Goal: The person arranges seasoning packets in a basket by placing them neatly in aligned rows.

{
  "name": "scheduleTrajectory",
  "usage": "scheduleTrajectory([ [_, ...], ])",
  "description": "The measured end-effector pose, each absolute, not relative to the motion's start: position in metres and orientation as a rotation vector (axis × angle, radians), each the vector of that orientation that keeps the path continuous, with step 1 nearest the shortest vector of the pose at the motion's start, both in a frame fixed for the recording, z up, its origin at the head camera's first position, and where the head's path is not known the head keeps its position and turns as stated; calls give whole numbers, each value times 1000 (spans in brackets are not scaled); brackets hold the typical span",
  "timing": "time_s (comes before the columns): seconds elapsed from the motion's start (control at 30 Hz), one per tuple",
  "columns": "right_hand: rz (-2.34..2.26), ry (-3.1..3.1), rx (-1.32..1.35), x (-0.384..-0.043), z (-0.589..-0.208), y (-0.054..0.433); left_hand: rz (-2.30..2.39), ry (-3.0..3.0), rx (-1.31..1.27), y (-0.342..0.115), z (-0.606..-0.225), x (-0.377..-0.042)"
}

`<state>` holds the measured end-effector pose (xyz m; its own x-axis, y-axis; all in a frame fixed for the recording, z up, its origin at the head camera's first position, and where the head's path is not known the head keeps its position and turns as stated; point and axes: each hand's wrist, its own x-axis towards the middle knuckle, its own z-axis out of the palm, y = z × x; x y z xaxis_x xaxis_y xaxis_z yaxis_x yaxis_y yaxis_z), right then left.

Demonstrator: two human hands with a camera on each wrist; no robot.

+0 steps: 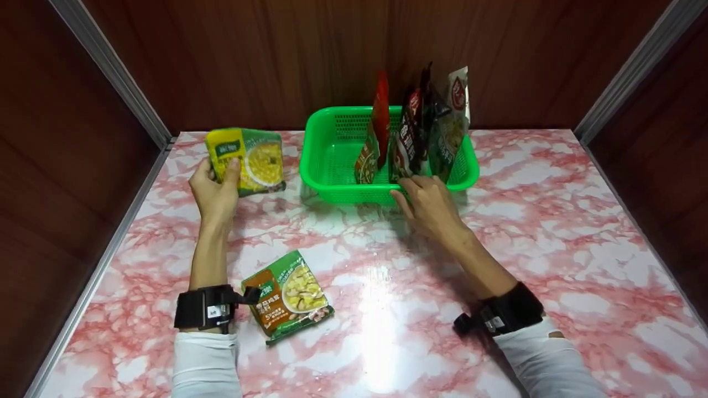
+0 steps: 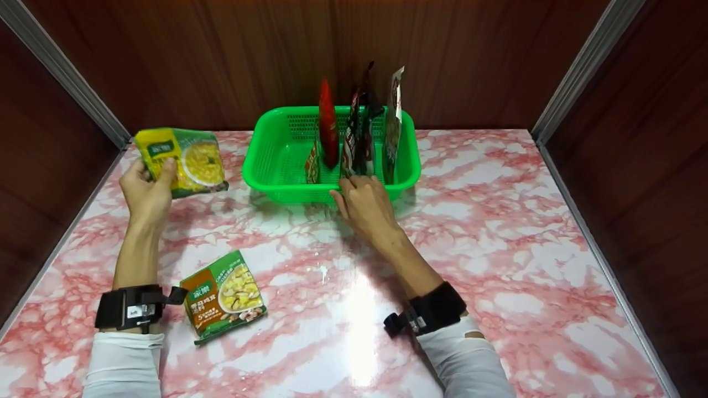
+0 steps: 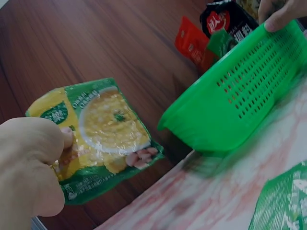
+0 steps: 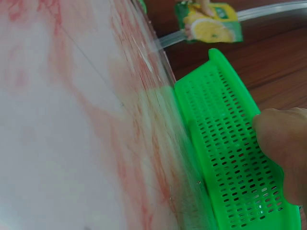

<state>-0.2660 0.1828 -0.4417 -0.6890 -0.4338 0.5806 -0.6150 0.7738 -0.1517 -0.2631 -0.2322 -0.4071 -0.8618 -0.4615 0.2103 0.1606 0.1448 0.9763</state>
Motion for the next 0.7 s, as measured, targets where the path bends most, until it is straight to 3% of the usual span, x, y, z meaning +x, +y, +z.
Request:
scheduleTrajectory([
  [0.7, 465, -2477, 776, -264, -439, 182, -2018, -1781, -137, -152, -362, -230],
])
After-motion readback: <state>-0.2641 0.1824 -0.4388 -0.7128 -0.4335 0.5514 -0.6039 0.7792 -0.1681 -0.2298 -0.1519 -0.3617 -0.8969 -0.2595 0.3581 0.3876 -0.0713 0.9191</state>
